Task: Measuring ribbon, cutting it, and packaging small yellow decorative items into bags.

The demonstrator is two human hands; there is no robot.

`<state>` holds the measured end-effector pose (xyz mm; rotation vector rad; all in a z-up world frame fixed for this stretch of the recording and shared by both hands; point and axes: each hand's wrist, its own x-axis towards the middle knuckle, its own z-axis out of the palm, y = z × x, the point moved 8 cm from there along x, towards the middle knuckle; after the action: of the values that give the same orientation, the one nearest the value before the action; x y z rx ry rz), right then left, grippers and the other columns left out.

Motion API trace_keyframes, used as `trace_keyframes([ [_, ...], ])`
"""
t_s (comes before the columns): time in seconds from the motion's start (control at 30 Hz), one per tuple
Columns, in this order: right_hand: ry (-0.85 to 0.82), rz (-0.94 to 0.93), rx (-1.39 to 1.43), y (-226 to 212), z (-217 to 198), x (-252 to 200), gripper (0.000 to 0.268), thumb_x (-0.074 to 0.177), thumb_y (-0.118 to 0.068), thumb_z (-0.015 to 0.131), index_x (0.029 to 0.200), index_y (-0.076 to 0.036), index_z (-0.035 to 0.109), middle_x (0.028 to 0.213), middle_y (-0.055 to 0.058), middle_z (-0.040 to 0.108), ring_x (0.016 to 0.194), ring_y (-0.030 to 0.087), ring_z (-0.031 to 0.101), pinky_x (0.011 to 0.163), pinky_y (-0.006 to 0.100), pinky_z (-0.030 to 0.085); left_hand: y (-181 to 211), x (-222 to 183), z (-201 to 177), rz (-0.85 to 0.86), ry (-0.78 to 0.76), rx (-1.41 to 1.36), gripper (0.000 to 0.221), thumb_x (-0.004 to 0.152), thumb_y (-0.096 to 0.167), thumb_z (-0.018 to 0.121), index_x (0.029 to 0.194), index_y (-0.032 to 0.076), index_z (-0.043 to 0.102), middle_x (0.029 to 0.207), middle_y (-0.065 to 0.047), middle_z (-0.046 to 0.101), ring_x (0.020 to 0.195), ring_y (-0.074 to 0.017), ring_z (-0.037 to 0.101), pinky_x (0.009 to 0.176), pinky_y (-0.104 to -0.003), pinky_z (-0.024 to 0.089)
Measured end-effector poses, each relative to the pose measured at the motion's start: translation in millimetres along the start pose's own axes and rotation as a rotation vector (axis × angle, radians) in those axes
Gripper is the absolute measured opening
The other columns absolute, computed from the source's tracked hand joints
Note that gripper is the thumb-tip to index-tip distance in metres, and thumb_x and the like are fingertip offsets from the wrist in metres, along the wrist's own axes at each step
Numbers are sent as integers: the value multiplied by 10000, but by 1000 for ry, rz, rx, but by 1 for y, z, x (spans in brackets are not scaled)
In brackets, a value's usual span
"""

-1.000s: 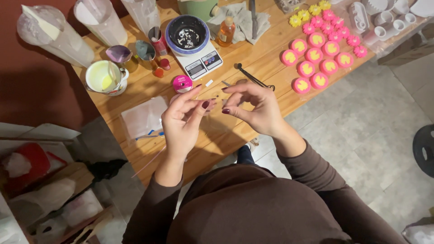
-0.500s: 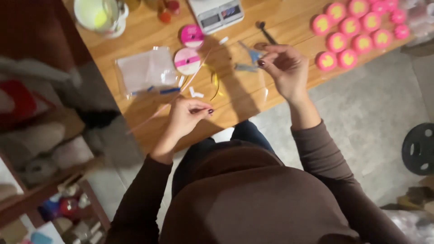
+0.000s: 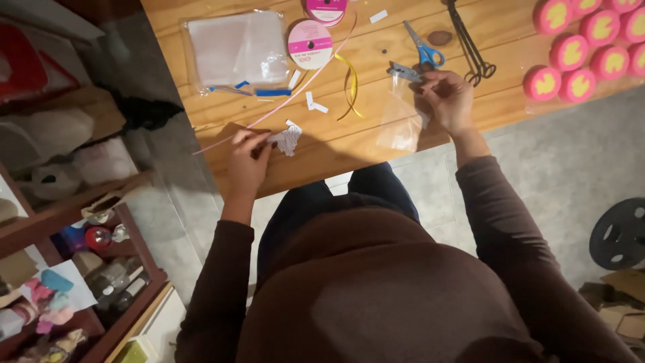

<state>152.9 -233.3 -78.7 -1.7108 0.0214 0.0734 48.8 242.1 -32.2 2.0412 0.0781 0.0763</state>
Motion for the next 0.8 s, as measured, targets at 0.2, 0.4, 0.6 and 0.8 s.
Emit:
trace_keyframes([
  [0.2,6,64,-59,-5,2,-1,261,975,152,686,1205,40,633,998,37,696,932,105,685,891,281,597,9,2,-3,212,39,142,129,880,54,786,1007,32,775,958,-86,631,881,-279,646,758,-368,533],
  [0.4,-24,-31,-17,-9,3,-2,268,988,166,687,1229,66,624,1026,54,673,983,126,677,989,317,585,27,-1,-11,265,81,124,104,983,-3,681,1081,21,707,1050,-137,641,960,-276,644,818,-355,528],
  [0.6,-25,-26,129,-18,9,-6,255,987,163,671,1212,56,619,1016,43,674,985,120,688,1058,335,610,-33,-3,-9,-303,131,-212,98,1011,56,697,1096,13,718,1021,-72,755,895,-116,682,806,-245,533],
  [0.8,-10,2,-15,-14,4,-6,258,981,162,672,1216,64,628,1026,45,680,977,114,680,1001,309,597,-22,3,-14,-1,258,-185,124,934,-13,772,1002,-16,667,1058,-85,727,959,-137,710,864,-273,573],
])
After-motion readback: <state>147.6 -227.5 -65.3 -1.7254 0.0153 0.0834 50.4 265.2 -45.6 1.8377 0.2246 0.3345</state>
